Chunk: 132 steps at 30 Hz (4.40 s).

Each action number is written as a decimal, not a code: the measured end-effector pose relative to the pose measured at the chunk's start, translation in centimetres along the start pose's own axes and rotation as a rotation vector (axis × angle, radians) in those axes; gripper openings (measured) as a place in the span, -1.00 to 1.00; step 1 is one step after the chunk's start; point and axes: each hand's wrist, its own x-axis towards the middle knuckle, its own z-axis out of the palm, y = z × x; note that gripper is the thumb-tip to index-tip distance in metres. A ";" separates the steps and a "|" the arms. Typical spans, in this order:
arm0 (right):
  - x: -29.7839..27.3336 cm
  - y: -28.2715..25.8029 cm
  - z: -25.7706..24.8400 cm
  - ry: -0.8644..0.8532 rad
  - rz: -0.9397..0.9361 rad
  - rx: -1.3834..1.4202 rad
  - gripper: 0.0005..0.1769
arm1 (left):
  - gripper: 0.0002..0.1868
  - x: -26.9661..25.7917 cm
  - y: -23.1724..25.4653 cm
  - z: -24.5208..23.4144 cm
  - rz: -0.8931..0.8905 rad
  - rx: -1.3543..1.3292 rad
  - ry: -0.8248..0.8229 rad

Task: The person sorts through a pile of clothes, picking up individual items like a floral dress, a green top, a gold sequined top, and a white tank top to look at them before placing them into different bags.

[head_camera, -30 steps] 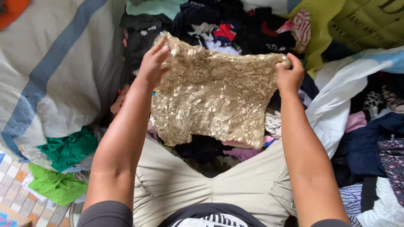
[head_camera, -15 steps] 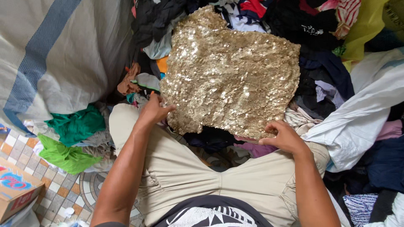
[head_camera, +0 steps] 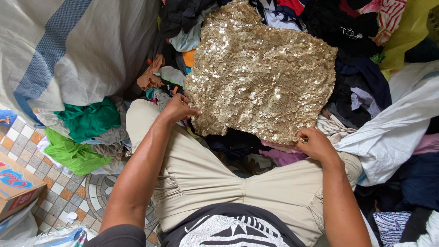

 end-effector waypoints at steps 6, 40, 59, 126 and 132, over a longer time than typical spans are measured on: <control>-0.6 -1.3 -0.9 0.016 -0.003 0.049 -0.71 | -0.16 -1.5 0.7 -0.6 0.049 -0.018 -0.044; 6.2 -28.1 5.9 0.206 -0.133 1.272 -0.65 | 0.18 -6.8 6.3 8.4 0.299 0.039 -0.062; -0.6 -0.2 2.7 0.347 -0.213 -0.010 -0.66 | -0.45 -0.9 -0.9 3.7 0.238 -0.152 0.437; 8.4 4.0 -4.8 0.615 0.141 0.429 -0.36 | -0.20 6.9 16.6 8.7 0.856 0.869 0.126; 13.8 -0.9 -10.3 0.639 -0.030 0.297 -0.42 | -0.17 15.9 22.5 13.4 0.907 1.272 0.075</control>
